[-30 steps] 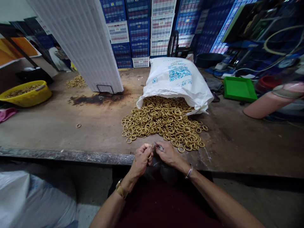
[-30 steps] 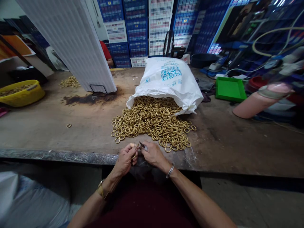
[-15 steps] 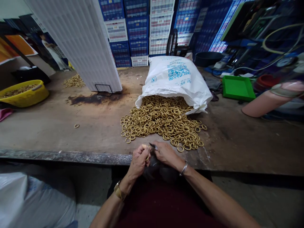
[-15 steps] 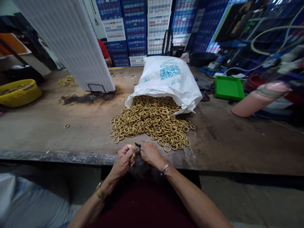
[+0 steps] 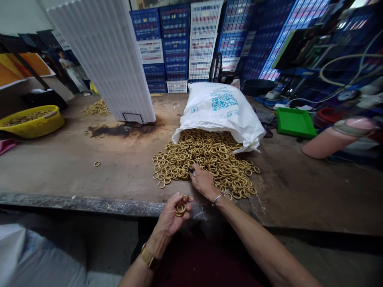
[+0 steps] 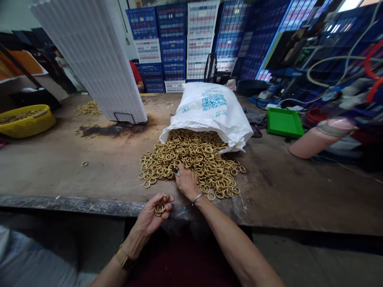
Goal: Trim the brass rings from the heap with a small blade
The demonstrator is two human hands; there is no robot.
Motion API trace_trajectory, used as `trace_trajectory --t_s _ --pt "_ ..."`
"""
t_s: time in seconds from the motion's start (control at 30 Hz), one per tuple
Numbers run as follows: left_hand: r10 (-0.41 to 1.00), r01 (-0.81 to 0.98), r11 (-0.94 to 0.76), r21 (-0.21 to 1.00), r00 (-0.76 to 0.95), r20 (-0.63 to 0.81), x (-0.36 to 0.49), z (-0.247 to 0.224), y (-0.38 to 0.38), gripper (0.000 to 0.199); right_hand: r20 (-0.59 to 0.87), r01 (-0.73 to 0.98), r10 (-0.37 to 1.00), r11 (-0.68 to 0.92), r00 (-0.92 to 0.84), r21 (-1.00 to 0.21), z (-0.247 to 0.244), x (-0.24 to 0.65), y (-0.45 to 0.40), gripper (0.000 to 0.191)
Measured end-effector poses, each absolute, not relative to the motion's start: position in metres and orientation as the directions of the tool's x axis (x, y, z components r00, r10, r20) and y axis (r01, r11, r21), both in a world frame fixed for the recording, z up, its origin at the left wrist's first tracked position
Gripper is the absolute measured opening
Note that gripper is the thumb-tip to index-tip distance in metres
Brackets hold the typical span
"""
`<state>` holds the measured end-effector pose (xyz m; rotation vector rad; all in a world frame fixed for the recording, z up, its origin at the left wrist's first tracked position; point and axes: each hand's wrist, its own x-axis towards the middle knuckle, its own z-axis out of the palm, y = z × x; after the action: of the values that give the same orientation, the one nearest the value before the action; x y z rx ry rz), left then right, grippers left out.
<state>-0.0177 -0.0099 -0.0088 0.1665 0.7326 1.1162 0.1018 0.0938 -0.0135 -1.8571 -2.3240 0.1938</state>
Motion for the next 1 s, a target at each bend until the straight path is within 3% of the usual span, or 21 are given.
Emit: trace_trajectory --t_s 0.2,0.27,0.4,0.47,0.6,0.67,0.77,1.0 --pt "0.880 -0.775 0.439 0.455 0.268 -0.393 -0.019 -0.007 -0.008 0.013 0.030 0.951 0.974 0.227 -0.226 -0.209 -0.015 0.108 0.093 0.018" --pt "0.873 -0.780 0.451 0.434 0.283 -0.397 -0.019 -0.007 -0.007 0.014 0.043 0.926 0.970 0.240 -0.238 -0.292 -0.016 0.114 0.091 0.017" --pt "0.847 -0.786 0.466 0.406 0.264 -0.461 -0.015 -0.005 -0.005 0.016 0.065 0.780 0.967 0.238 -0.246 -0.578 -0.018 0.125 0.084 0.012" --pt "0.859 -0.762 0.441 0.475 0.204 -0.469 -0.011 -0.005 -0.004 0.020 0.030 0.661 0.973 0.179 -0.230 -0.729 -0.016 0.129 0.079 0.010" --pt "0.932 -0.555 0.295 0.778 -0.013 -0.362 -0.004 -0.007 -0.001 0.029 -0.218 0.362 0.939 -0.113 -0.265 -0.925 -0.009 0.132 0.067 0.007" --pt "0.957 -0.365 0.215 0.906 -0.104 -0.269 -0.004 -0.009 0.000 0.031 -0.333 0.250 0.883 -0.257 -0.332 -0.933 -0.004 0.134 0.062 0.009" --pt "0.982 -0.135 0.147 0.980 -0.099 -0.161 -0.005 -0.012 0.002 0.029 -0.410 0.152 0.798 -0.384 -0.441 -0.911 0.001 0.137 0.056 0.012" --pt "0.999 0.011 0.048 0.999 0.004 -0.048 -0.004 -0.019 0.000 0.024 -0.464 0.085 0.707 -0.501 -0.534 -0.861 -0.001 0.138 0.051 0.017"
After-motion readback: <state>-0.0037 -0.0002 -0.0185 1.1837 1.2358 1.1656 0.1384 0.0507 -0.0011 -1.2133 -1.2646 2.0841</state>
